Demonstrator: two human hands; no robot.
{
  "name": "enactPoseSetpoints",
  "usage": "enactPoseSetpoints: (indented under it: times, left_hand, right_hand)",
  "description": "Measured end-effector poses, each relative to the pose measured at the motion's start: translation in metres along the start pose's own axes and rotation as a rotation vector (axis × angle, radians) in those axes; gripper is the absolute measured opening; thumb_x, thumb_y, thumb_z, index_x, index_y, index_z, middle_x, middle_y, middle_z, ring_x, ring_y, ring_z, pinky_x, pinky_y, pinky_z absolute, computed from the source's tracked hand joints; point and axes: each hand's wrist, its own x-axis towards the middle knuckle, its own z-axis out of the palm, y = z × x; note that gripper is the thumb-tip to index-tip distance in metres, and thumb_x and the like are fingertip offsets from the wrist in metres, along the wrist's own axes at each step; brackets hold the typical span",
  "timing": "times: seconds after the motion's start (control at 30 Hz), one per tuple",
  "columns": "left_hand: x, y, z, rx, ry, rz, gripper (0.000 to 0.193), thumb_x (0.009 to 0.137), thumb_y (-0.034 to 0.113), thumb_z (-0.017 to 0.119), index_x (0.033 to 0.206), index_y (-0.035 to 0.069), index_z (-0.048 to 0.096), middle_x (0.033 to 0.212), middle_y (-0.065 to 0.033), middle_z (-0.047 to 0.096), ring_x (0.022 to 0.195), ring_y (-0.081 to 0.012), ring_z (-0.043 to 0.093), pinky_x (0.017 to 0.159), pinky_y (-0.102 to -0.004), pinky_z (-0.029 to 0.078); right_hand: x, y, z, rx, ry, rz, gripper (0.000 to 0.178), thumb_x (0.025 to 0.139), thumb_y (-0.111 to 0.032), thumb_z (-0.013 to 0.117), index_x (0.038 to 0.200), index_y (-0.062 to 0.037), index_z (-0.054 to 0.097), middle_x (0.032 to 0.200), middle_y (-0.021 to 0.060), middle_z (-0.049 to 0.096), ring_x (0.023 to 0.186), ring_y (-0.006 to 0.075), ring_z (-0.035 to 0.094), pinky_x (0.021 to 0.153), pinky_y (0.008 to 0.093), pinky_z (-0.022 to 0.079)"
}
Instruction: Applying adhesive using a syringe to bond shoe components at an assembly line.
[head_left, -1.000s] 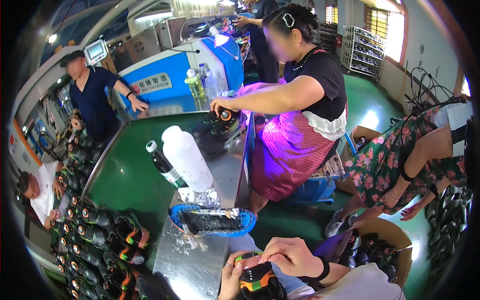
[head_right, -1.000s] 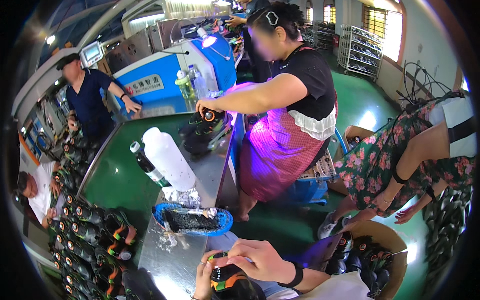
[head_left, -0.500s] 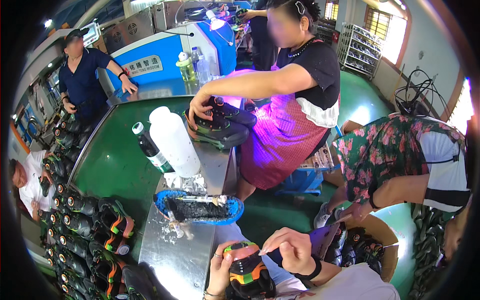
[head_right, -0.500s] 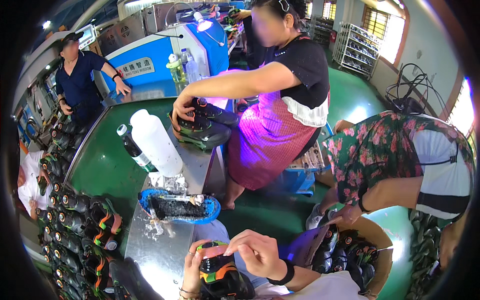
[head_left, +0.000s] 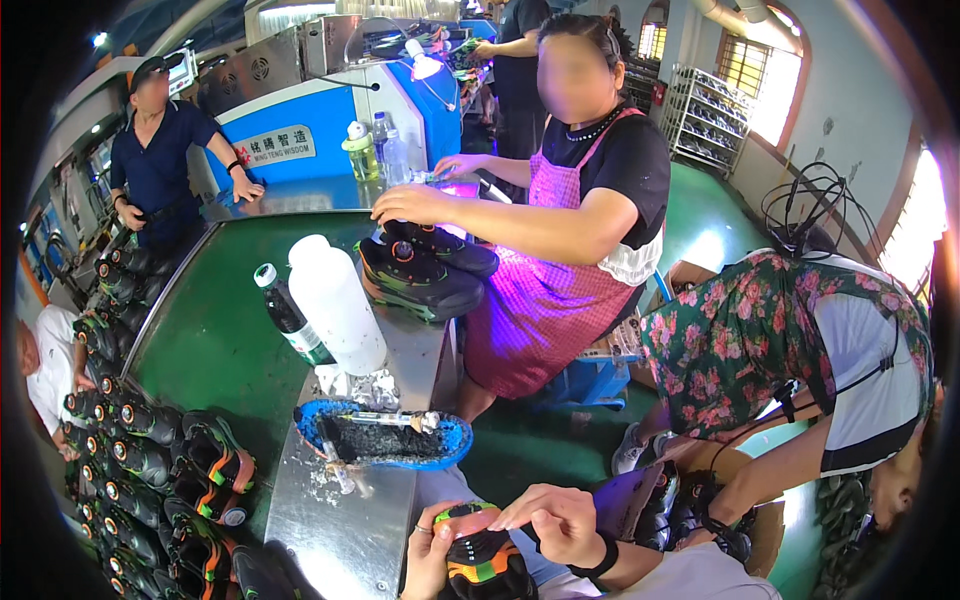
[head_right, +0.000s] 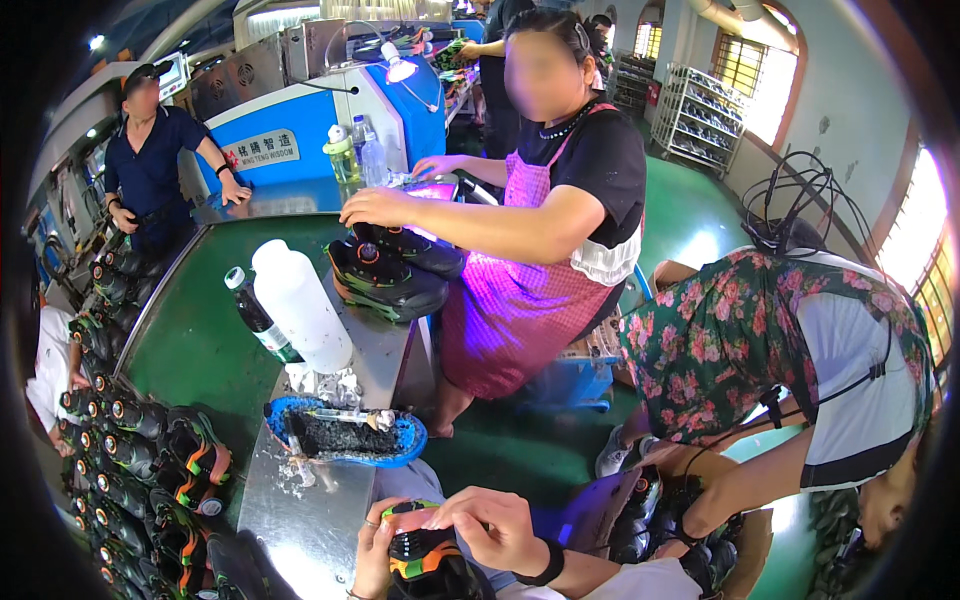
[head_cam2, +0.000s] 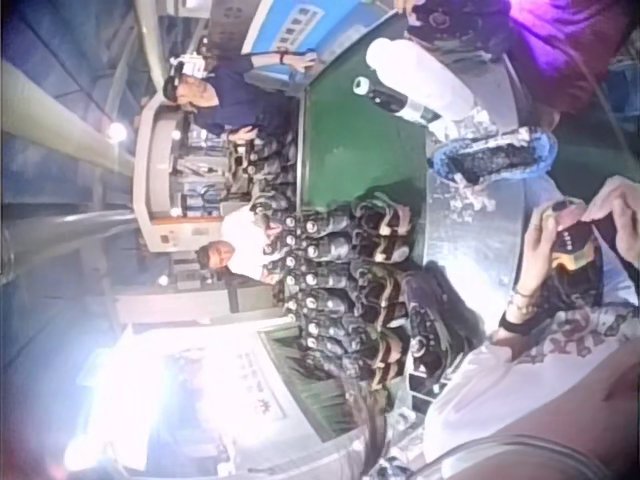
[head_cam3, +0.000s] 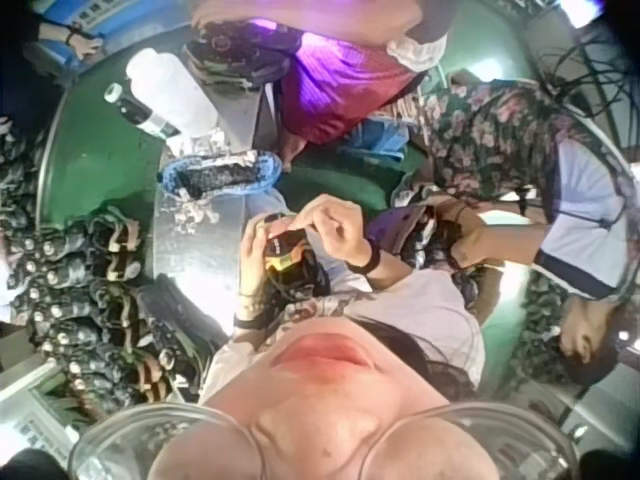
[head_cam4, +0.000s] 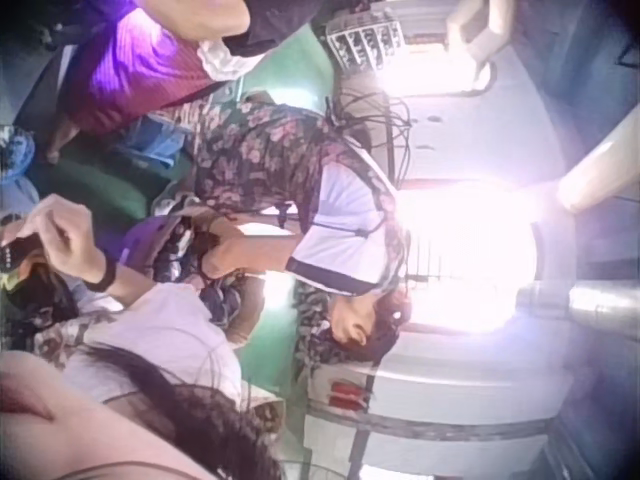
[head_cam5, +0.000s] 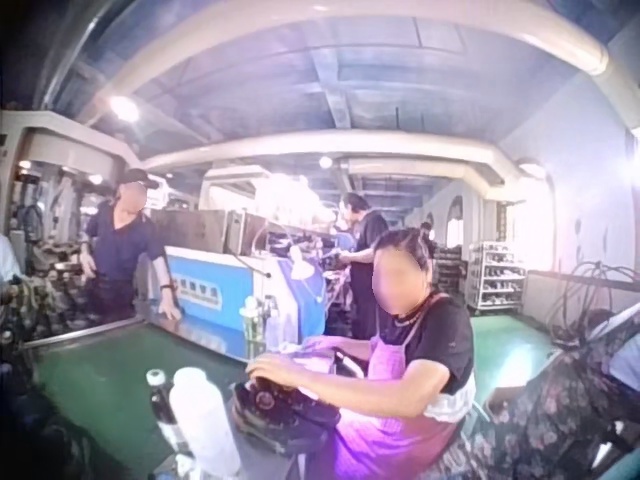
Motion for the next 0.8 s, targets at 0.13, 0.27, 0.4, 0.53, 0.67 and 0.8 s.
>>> enactPoseSetpoints:
  times: [0.13, 0.27, 0.4, 0.53, 0.67, 0.8]
  left_hand:
    - [0.001, -0.014, -0.007, -0.025, 0.011, -0.009, 0.032, 0.103, 0.025, 0.046, 0.123, 0.001, 0.055, 0.114, -0.0117, 0.064, 0.103, -0.0200, 0.061, 0.091, -0.0323, 0.049]
    - [0.003, -0.012, -0.009, 0.018, 0.020, -0.002, 0.036, 0.102, 0.028, 0.046, 0.126, 0.001, 0.054, 0.115, -0.0135, 0.065, 0.105, -0.0203, 0.062, 0.094, -0.0322, 0.049]
    - [-0.001, -0.010, -0.011, 0.033, 0.050, 0.009, 0.040, 0.101, 0.030, 0.046, 0.126, 0.000, 0.053, 0.115, -0.0146, 0.065, 0.105, -0.0200, 0.063, 0.095, -0.0313, 0.049]
    - [0.002, -0.007, -0.010, -0.013, 0.045, -0.010, 0.040, 0.100, 0.030, 0.053, 0.128, 0.001, 0.052, 0.115, -0.0118, 0.063, 0.106, -0.0172, 0.060, 0.095, -0.0305, 0.047]
    - [0.004, -0.009, -0.010, -0.002, 0.040, -0.010, 0.041, 0.101, 0.032, 0.053, 0.128, 0.001, 0.052, 0.116, -0.0116, 0.062, 0.107, -0.0176, 0.059, 0.095, -0.0304, 0.047]
    - [0.003, -0.016, -0.011, -0.016, -0.004, -0.024, 0.044, 0.101, 0.032, 0.052, 0.132, 0.001, 0.048, 0.121, -0.0132, 0.059, 0.111, -0.0179, 0.057, 0.097, -0.0312, 0.046]
  right_hand:
    - [0.011, -0.009, 0.000, -0.247, -0.195, -0.063, 0.018, 0.094, -0.008, 0.057, 0.083, -0.0014, 0.070, 0.086, 0.0102, 0.072, 0.076, 0.0205, 0.071, 0.067, 0.0289, 0.055]
    - [0.004, -0.002, -0.001, -0.172, -0.142, 0.049, 0.023, 0.097, -0.013, 0.054, 0.086, -0.0006, 0.070, 0.084, 0.0112, 0.072, 0.077, 0.0220, 0.071, 0.069, 0.0305, 0.057]
    - [0.002, 0.000, 0.005, -0.157, -0.161, 0.094, 0.013, 0.094, -0.008, 0.059, 0.088, -0.0014, 0.069, 0.087, 0.0084, 0.072, 0.079, 0.0215, 0.071, 0.070, 0.0284, 0.055]
    - [0.000, -0.001, 0.005, -0.163, -0.135, 0.132, 0.013, 0.093, -0.007, 0.059, 0.089, -0.0012, 0.070, 0.087, 0.0088, 0.072, 0.080, 0.0219, 0.072, 0.071, 0.0286, 0.056]
    - [-0.004, 0.001, 0.004, -0.175, -0.120, 0.148, 0.014, 0.094, -0.008, 0.059, 0.090, -0.0007, 0.070, 0.088, 0.0096, 0.072, 0.080, 0.0219, 0.072, 0.072, 0.0286, 0.056]
    - [-0.016, 0.003, 0.002, -0.142, -0.069, 0.193, 0.017, 0.095, -0.009, 0.057, 0.091, 0.0004, 0.070, 0.089, 0.0110, 0.072, 0.081, 0.0215, 0.071, 0.073, 0.0293, 0.056]
